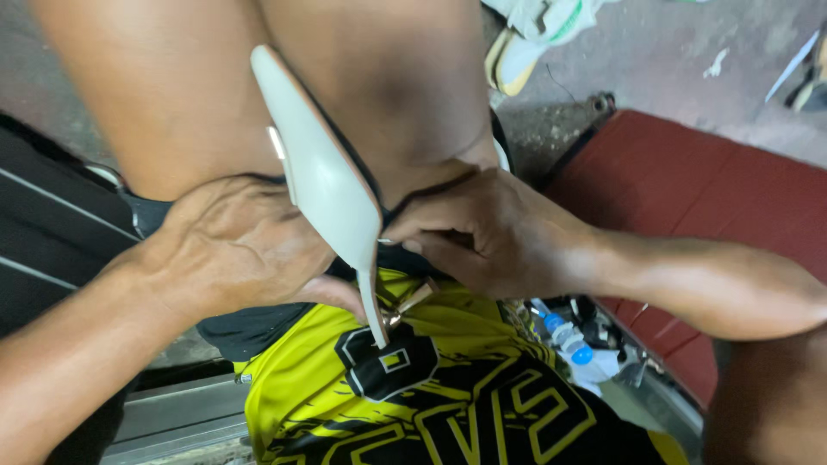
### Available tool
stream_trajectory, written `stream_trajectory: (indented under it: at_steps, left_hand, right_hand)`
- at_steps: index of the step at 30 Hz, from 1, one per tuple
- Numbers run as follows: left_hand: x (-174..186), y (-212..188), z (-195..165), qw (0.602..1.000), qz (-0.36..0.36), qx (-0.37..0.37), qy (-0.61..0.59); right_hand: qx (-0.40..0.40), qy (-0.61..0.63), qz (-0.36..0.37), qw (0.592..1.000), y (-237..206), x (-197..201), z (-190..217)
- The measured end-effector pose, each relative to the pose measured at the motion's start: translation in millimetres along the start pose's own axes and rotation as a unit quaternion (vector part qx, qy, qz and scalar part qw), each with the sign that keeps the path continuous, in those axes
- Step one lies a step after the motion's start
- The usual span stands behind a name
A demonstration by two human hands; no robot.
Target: The person sews a white high-heeled shoe using a needle and thread. They repeatedly pass the needle through the shoe's upper and pull the thread to secure the seam.
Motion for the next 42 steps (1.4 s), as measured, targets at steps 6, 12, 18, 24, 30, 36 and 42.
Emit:
stream_trajectory:
  at_steps: [6, 12, 18, 24, 30, 36, 42]
  left_hand:
    - [-3.1, -10.5, 11.7, 1.000, 0.009, -0.002, -0.020]
    - [-1.8, -11.1, 11.5, 0.996, -0.061, -0.041, -0.052]
    - [1.2, -9.7, 13.6, 0.998, -0.044, -0.036, -0.030]
    - [4.7, -11.5, 11.9, 0.992, -0.085, -0.085, -0.035]
    - [5.3, -14.6, 8.8, 0.998, -0.048, -0.041, -0.004]
    - [10.7, -11.7, 5.1, 0.993, -0.091, -0.071, -0.006]
    - [9.8, -10.2, 5.0, 0.995, -0.074, -0.068, 0.002]
  right_hand:
    - [0.042, -0.224, 0.093, 0.969, -2.8, -12.1, 4.9]
    - [-0.014, -0.049, 0.004, 0.999, 1.9, -3.4, 6.6]
    - [0.058, -0.223, 0.100, 0.968, 4.6, 3.7, 17.8]
    - [0.048, 0.005, -0.057, 0.997, 5.6, 7.0, 21.6]
    - [0.073, -0.152, 0.021, 0.986, 3.4, -1.2, 24.3]
    - [0.020, 0.013, -0.058, 0.998, 6.4, 5.7, 23.8]
    - [-0.001, 0.030, -0.061, 0.998, 9.4, 8.3, 29.7]
Point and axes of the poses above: each hand's wrist, its own y-axis towards the middle knuckle, its own x-axis out of the back of the hand, z = x × y, the point moved 2 cm from there along y, towards the middle knuckle, and after that the axes turned 8 degrees about x, right-handed, at the moved point
